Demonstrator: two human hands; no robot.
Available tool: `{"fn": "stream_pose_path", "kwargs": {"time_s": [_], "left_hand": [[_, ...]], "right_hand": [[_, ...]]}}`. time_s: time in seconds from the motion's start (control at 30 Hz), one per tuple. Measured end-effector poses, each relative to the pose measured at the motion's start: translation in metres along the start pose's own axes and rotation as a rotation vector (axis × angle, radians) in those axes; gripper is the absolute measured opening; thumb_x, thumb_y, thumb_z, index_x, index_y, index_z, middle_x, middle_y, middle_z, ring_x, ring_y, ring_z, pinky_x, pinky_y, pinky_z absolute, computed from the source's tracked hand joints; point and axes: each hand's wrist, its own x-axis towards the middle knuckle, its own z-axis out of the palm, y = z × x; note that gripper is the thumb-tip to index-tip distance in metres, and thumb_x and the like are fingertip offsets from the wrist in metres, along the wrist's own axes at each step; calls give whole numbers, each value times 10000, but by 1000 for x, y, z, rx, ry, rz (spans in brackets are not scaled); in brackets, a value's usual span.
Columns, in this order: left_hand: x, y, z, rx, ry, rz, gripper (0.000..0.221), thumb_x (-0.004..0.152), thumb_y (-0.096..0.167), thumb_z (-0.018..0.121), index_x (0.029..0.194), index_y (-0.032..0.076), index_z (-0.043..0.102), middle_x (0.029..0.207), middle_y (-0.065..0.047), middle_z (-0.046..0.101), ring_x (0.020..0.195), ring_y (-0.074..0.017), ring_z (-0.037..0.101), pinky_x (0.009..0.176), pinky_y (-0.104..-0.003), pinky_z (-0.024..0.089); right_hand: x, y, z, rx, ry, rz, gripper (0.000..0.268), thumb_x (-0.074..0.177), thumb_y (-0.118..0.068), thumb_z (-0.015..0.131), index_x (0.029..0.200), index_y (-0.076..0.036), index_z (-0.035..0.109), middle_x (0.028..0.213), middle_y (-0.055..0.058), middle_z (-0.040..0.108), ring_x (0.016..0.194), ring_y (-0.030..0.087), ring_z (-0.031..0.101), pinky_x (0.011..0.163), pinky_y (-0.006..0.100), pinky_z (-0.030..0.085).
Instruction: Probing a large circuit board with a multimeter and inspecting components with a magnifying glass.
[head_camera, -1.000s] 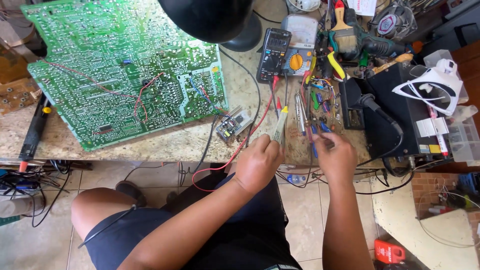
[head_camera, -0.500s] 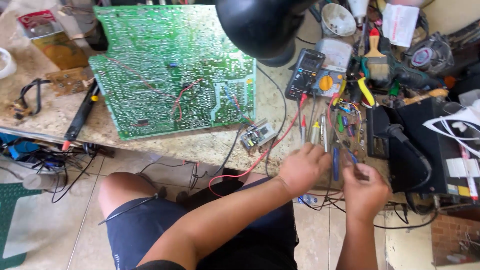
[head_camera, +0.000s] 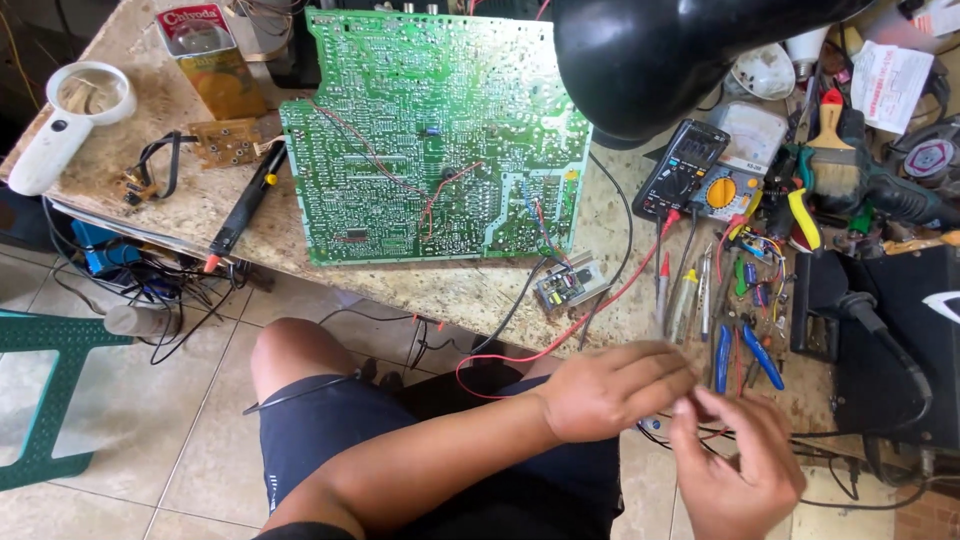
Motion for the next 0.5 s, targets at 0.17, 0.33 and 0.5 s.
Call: {"fn": "stream_pose_path", "kwargs": {"time_s": [0.17,0.33,0.5], "left_hand": [[-28,6,-56,-142,253,-506,194,1061,160,576,1203,44,641,1162,-128,737,1067,-309,725,940,-401,590],[-71,-15,-71,-67,801,-894,325,972,100,708,1214,16,508,1041,-173,737,797,-273,777,655,-301,635],[-113,-27,-65,3,850,-1079,366,990,115,711,1256,67,463,989,-155,759,648,-218,754,520,-223,526]], "right_hand": [[15,20,46,232,-38,-100,149,960,11,676,1094,78,679,1020,203,713,936,279,704,839,348,617],[20,33,116,238,-66,-200,186,996,6,596,1151,85,664,1176,277,673,1153,423,628,1038,494,462],[-3,46,148,107,-218,-200,452,1048,-193,574,1416,69,554,1454,293,543,1407,473,440,1182,552,318]]}}
